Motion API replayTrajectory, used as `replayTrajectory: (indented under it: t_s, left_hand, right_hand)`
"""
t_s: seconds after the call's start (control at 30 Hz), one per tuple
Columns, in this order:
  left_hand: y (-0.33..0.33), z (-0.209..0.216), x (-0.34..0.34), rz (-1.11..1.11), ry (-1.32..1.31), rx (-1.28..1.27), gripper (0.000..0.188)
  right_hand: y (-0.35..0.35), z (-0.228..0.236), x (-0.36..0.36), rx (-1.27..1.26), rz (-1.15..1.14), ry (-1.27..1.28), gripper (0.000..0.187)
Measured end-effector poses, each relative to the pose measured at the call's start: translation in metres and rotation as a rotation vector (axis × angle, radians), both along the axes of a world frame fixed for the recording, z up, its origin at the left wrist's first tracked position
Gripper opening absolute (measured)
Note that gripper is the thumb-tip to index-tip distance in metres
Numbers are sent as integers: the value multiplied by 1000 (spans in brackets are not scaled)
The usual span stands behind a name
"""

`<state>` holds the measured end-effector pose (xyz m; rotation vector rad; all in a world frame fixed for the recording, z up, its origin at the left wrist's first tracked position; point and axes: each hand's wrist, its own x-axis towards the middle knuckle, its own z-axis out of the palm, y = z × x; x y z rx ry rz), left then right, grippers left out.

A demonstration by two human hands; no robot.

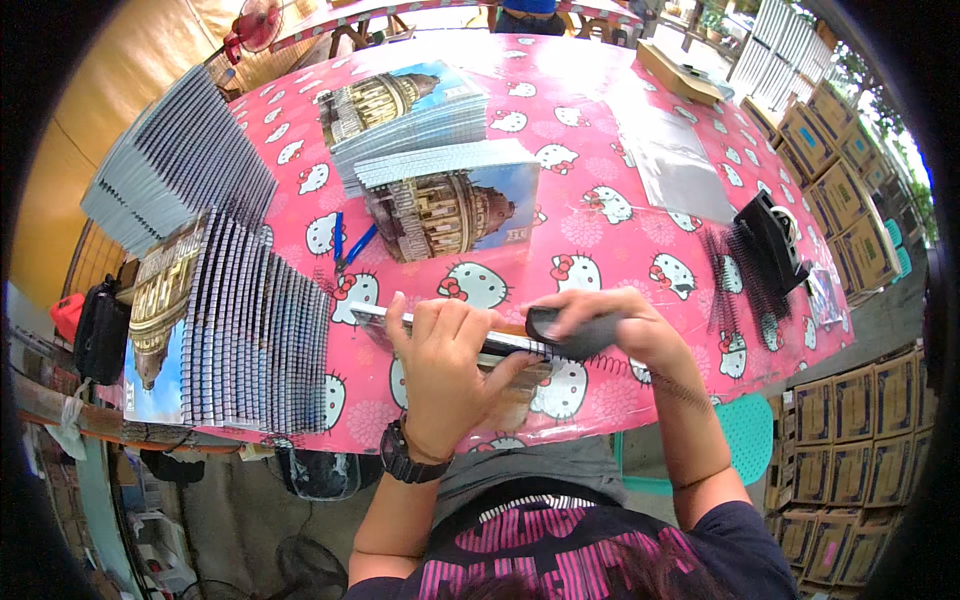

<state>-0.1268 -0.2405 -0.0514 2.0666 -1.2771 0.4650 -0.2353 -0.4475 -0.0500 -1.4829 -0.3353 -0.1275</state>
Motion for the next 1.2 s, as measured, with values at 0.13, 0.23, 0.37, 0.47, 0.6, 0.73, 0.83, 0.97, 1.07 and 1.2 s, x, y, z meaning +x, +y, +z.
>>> replayTrajectory:
  t_s: [0.13, 0.23, 0.37, 0.47, 0.6, 0.73, 0.83, 0.97, 1.07, 1.2]
  left_hand:
    - [1, -1, -2, 23, -37, -18, 46]
    - [-2, 0, 2, 13, -20, -40, 52]
    - [4, 0, -5, -1, 92, -54, 69]
    - [2, -2, 0, -1, 50, -102, 80]
    - [8, -5, 1, 253, 18, -326, 93]
    - [27, -26, 22, 126, 578, -645, 99]
    - [22, -37, 22, -49, 881, -827, 91]
    - [14, -39, 19, -113, 917, -921, 85]
    - [13, -40, 22, -131, 939, -950, 85]
    - [15, -49, 18, -152, 980, -946, 84]
  right_hand:
    - [-7, 2, 11, -348, -258, 134, 61]
    - [4, 10, 9, -106, -60, 113, 61]
    - [6, 1, 21, -176, -189, 212, 51]
    - [14, 3, 18, -66, -67, 48, 48]
    - [-4, -6, 29, -300, -283, 141, 61]
    - [13, 3, 36, -277, -153, 134, 65]
    - [8, -4, 36, -312, -233, 107, 56]
    - [7, 1, 32, -293, -126, 160, 60]
    - [9, 6, 44, -238, -207, 169, 48]
    - [20, 10, 50, -408, -243, 162, 53]
